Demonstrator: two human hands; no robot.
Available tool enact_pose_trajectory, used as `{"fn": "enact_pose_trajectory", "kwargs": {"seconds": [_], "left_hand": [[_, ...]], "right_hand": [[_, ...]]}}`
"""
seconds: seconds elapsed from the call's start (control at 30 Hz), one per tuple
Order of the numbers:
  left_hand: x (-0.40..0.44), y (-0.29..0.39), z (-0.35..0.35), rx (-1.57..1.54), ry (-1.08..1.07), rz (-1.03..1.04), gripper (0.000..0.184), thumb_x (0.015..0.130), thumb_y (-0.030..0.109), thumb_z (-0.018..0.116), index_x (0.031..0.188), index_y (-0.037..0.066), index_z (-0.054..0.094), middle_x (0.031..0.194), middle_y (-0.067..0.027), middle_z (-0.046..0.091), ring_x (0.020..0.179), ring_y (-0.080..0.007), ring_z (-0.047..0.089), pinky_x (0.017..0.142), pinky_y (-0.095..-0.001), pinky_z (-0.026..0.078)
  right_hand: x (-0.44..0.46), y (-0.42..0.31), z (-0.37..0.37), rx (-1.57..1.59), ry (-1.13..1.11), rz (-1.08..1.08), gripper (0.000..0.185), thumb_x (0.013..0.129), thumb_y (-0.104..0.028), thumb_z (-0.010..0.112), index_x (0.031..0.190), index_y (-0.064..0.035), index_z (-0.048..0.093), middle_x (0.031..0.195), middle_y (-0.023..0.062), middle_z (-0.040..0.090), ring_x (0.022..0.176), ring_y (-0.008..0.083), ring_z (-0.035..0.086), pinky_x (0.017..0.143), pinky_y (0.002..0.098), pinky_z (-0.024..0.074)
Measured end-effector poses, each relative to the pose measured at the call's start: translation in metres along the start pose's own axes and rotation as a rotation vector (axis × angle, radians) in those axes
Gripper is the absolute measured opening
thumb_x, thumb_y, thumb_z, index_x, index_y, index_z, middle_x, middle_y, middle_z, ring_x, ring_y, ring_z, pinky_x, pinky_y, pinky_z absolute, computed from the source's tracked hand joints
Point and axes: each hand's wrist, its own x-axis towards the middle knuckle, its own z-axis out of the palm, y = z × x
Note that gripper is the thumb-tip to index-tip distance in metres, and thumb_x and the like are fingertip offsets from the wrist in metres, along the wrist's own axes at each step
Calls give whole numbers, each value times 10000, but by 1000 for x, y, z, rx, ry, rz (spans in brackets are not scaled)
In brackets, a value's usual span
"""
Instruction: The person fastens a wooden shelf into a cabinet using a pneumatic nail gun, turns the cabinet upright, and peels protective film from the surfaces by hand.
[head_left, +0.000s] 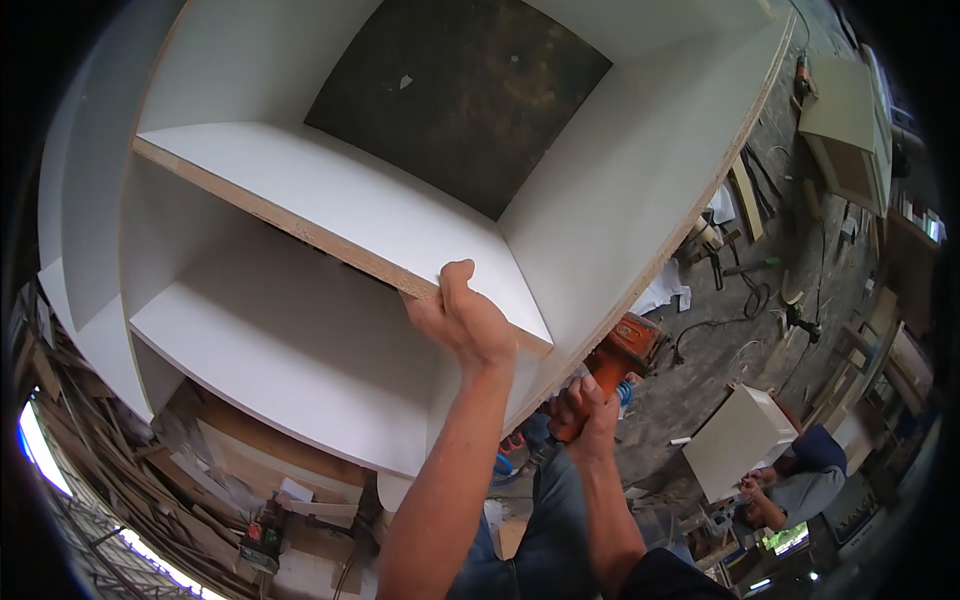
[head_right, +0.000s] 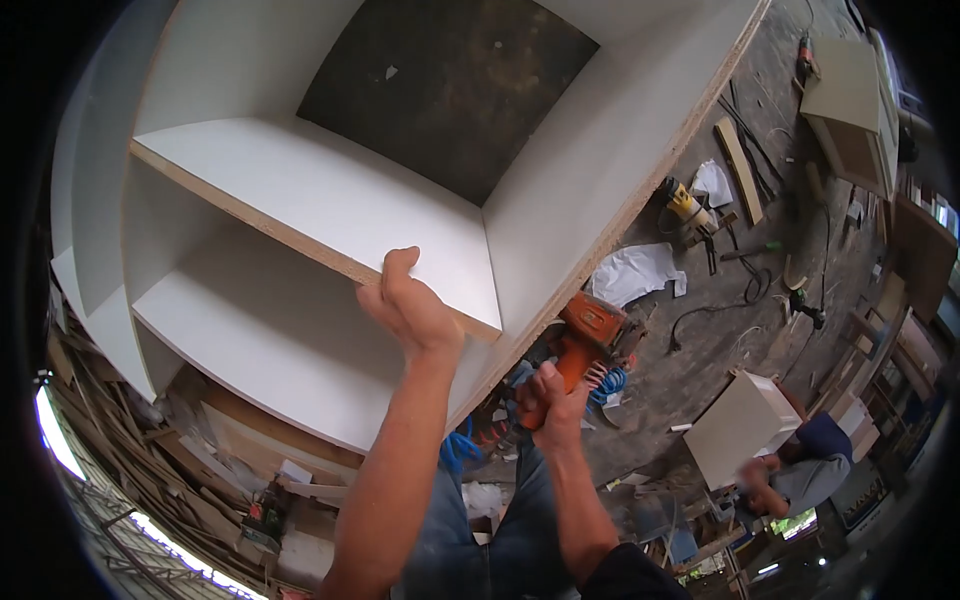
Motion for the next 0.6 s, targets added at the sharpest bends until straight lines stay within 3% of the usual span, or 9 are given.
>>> {"fn": "enact_pose_trajectory", "kwargs": {"seconds": [0.07, 0.23, 0.3, 0.33, 0.4, 0.43, 0.6], "left_hand": [[2, 2, 1, -14, 3, -34, 482, 817, 270, 641, 1027, -128, 468, 1128, -139, 337, 1088, -259, 444, 979, -367, 409], [2, 3, 3, 23, 30, 24, 479, 829, 269, 631, 1051, -124, 470, 1153, -152, 353, 1095, -263, 445, 1003, -364, 394], [0, 11, 6, 28, 30, 34, 472, 829, 262, 628, 1057, -114, 458, 1159, -162, 369, 1089, -261, 449, 1001, -361, 397], [-2, 14, 6, 41, 29, 38, 465, 828, 257, 627, 1059, -106, 448, 1160, -168, 382, 1082, -259, 454, 997, -359, 402], [3, 8, 3, 49, 33, 18, 461, 828, 251, 623, 1062, -101, 438, 1152, -169, 389, 1075, -258, 458, 988, -358, 408], [3, 8, 4, 54, 31, 10, 460, 827, 248, 621, 1064, -98, 433, 1147, -170, 393, 1072, -257, 460, 984, -357, 411], [-4, 21, 8, 150, 90, -68, 460, 824, 249, 606, 1061, -98, 417, 1119, -166, 394, 1056, -258, 459, 961, -354, 421]], "right_hand": [[-1, 3, 6, -54, -114, -218, 410, 947, -393, 690, 735, -103, 493, 609, -16, 435, 509, 122, 484, 474, 289, 413], [-11, -5, 24, -24, -108, -306, 422, 960, -374, 679, 719, -96, 471, 615, 0, 453, 518, 126, 487, 523, 306, 440], [-18, -11, 21, -15, -107, -222, 372, 992, -401, 615, 907, -40, 582, 612, -15, 433, 504, 110, 460, 573, 319, 450], [-22, -13, 19, -14, -100, -219, 372, 992, -401, 615, 907, -40, 582, 612, -15, 433, 504, 110, 460, 573, 319, 450], [-28, -19, 13, 79, -156, -141, 469, 1022, -430, 536, 1255, -24, 564, 591, -37, 388, 478, 92, 419, 604, 322, 449], [-23, -11, -9, 92, -257, -98, 592, 1035, -448, 495, 1475, -59, 418, 578, -49, 363, 456, 82, 400, 603, 316, 449], [-35, 7, -40, 407, -486, 63, 590, 1038, -466, 481, 1445, -40, 450, 583, -40, 399, 449, 84, 420, 622, 331, 477]]}}
